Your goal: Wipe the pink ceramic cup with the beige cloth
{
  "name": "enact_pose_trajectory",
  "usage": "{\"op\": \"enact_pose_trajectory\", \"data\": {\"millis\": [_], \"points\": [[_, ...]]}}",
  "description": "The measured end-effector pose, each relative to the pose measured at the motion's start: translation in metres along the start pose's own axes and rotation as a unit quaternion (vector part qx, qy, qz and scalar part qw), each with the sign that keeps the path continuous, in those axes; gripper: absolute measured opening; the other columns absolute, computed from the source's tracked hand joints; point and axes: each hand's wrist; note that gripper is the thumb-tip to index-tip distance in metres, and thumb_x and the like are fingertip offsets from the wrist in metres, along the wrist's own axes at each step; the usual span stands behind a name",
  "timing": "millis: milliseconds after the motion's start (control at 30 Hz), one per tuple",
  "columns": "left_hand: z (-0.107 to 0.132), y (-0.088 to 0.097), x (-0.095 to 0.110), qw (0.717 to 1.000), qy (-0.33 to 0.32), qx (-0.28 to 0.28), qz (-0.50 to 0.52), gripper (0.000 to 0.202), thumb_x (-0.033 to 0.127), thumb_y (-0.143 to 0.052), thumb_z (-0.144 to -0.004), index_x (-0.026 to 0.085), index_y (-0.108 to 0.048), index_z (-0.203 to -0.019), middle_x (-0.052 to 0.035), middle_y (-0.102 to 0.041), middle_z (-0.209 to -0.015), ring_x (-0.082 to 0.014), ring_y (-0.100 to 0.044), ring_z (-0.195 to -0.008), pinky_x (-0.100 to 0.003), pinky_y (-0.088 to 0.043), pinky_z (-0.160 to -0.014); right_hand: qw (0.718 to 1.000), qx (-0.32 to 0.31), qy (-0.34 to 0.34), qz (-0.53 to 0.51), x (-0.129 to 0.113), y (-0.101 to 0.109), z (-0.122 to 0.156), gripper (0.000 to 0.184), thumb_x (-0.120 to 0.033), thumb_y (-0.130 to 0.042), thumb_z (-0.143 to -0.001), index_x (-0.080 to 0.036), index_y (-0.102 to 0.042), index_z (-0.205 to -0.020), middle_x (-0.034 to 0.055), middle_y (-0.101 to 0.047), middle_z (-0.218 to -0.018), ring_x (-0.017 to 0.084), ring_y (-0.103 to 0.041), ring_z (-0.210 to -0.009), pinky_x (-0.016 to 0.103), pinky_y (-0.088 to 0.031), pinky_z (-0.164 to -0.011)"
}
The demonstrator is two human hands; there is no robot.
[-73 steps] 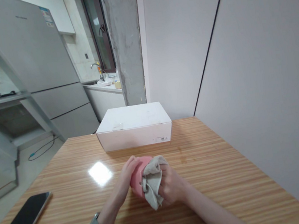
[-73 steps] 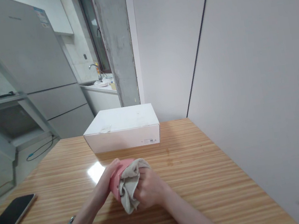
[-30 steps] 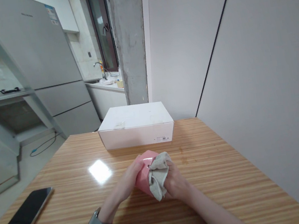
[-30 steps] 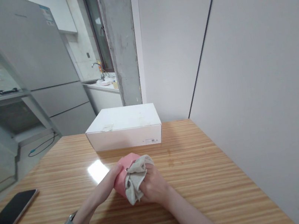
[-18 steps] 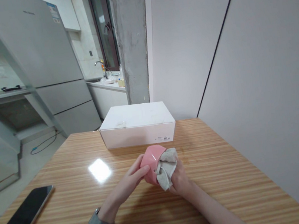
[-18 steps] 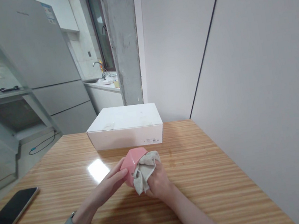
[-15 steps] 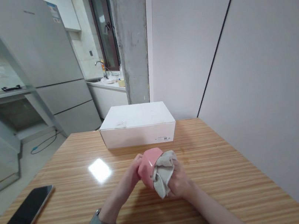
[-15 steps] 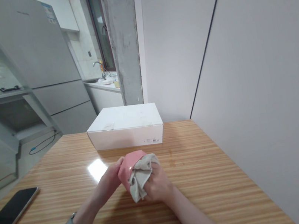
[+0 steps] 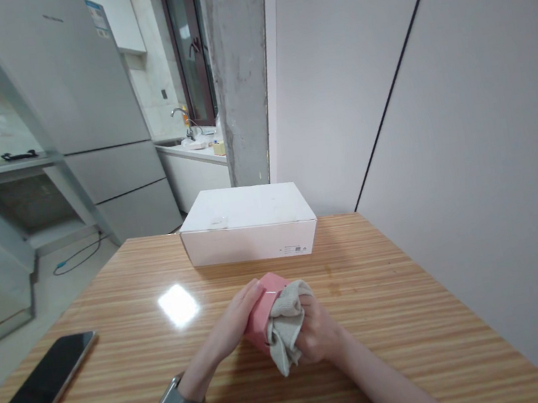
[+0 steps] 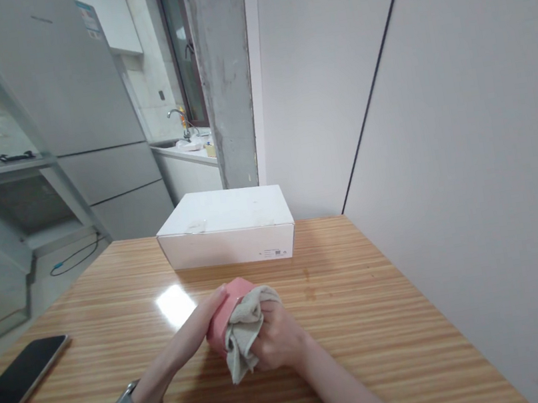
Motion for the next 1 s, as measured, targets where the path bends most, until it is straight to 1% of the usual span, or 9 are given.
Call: {"op": "enact_pose_trajectory", "data": {"millis": [167,300,367,433,500,567,667,767,1000], "points": [[0.005,-0.004,0.007,0.997,-0.029,-0.046,-0.051,0.044,0.050,-0.049,-0.087,0.020,-0.061,-0.116,-0.0041,-0.061,-0.124,-0.0235,-0.048,-0.121,-0.034,-0.032,-0.107,0.997,0.021,-0.063,0.025,0.005,0.006,0.005,0.019,-0.025,-0.039,-0.082,-0.021,-0.057,-0.076,0.0052,-0.062,-0.066,0.022,-0.058,-0.070,0.039,-0.046,-0.073],[0.005,-0.006,0.002,0.997,-0.011,-0.074,-0.001,0.043,0.043,-0.053,-0.086,0.021,-0.056,-0.123,-0.0043,-0.059,-0.127,-0.0227,-0.044,-0.126,-0.032,-0.031,-0.106,0.997,0.055,-0.027,0.049,0.013,0.006,0.012,0.020,-0.025,-0.040,-0.083,-0.021,-0.056,-0.071,0.0049,-0.061,-0.066,0.021,-0.057,-0.068,0.037,-0.047,-0.072],[0.001,-0.005,-0.003,0.995,-0.001,-0.084,0.047,0.039,0.041,-0.056,-0.083,0.019,-0.061,-0.114,-0.0056,-0.065,-0.116,-0.0239,-0.053,-0.115,-0.032,-0.038,-0.098,0.997,0.054,0.010,0.050,0.015,0.007,0.011,0.021,-0.022,-0.041,-0.082,-0.021,-0.055,-0.066,0.0048,-0.061,-0.064,0.021,-0.058,-0.066,0.038,-0.048,-0.073],[-0.003,-0.002,-0.007,0.995,0.004,-0.056,0.086,0.031,0.042,-0.055,-0.082,0.016,-0.066,-0.094,-0.0045,-0.070,-0.094,-0.0218,-0.060,-0.094,-0.031,-0.043,-0.086,0.997,0.055,0.031,0.051,0.012,0.006,0.008,0.022,-0.020,-0.042,-0.082,-0.020,-0.055,-0.064,0.0053,-0.061,-0.064,0.021,-0.058,-0.066,0.039,-0.049,-0.074],[-0.005,0.001,-0.009,0.995,0.016,-0.010,0.103,0.034,0.047,-0.051,-0.084,0.016,-0.064,-0.074,-0.0009,-0.066,-0.071,-0.0172,-0.059,-0.074,-0.028,-0.045,-0.075,0.996,0.055,0.055,0.049,0.008,0.003,0.005,0.022,-0.017,-0.042,-0.081,-0.019,-0.056,-0.065,0.0050,-0.061,-0.063,0.020,-0.058,-0.064,0.038,-0.050,-0.073],[-0.004,0.004,-0.007,0.995,0.044,0.007,0.092,0.040,0.051,-0.049,-0.084,0.017,-0.062,-0.069,0.0007,-0.063,-0.063,-0.0160,-0.058,-0.067,-0.028,-0.045,-0.073,0.995,0.052,0.080,0.042,0.003,-0.001,0.003,0.021,-0.015,-0.044,-0.080,-0.018,-0.057,-0.065,0.0036,-0.060,-0.060,0.018,-0.057,-0.062,0.036,-0.051,-0.073],[0.000,0.003,-0.002,0.995,0.088,-0.018,0.045,0.041,0.053,-0.054,-0.081,0.015,-0.068,-0.080,-0.0038,-0.070,-0.077,-0.0211,-0.061,-0.086,-0.031,-0.043,-0.086,0.995,0.032,0.090,0.026,0.000,-0.005,0.003,0.020,-0.015,-0.045,-0.081,-0.019,-0.056,-0.065,0.0017,-0.058,-0.057,0.017,-0.056,-0.060,0.034,-0.051,-0.073],[0.001,-0.001,-0.002,0.995,0.093,-0.027,0.015,0.042,0.053,-0.055,-0.080,0.014,-0.070,-0.085,-0.0068,-0.072,-0.094,-0.0243,-0.059,-0.100,-0.033,-0.040,-0.095,0.998,0.010,0.057,0.007,0.000,-0.005,0.003,0.019,-0.019,-0.043,-0.081,-0.019,-0.057,-0.068,0.0025,-0.059,-0.058,0.017,-0.056,-0.060,0.035,-0.050,-0.072],[-0.006,0.000,-0.012,0.999,-0.013,0.010,-0.051,0.043,0.051,-0.051,-0.083,0.015,-0.064,-0.105,-0.0071,-0.063,-0.122,-0.0245,-0.050,-0.119,-0.034,-0.030,-0.108,0.999,-0.009,-0.049,-0.009,0.003,0.004,0.004,0.018,-0.027,-0.043,-0.081,-0.019,-0.059,-0.085,0.0081,-0.066,-0.078,0.024,-0.060,-0.081,0.041,-0.045,-0.082]]}}
Point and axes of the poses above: each hand's wrist, its own z-axis away from the middle knuckle, its own y-axis out of the back of the hand, x = y × z
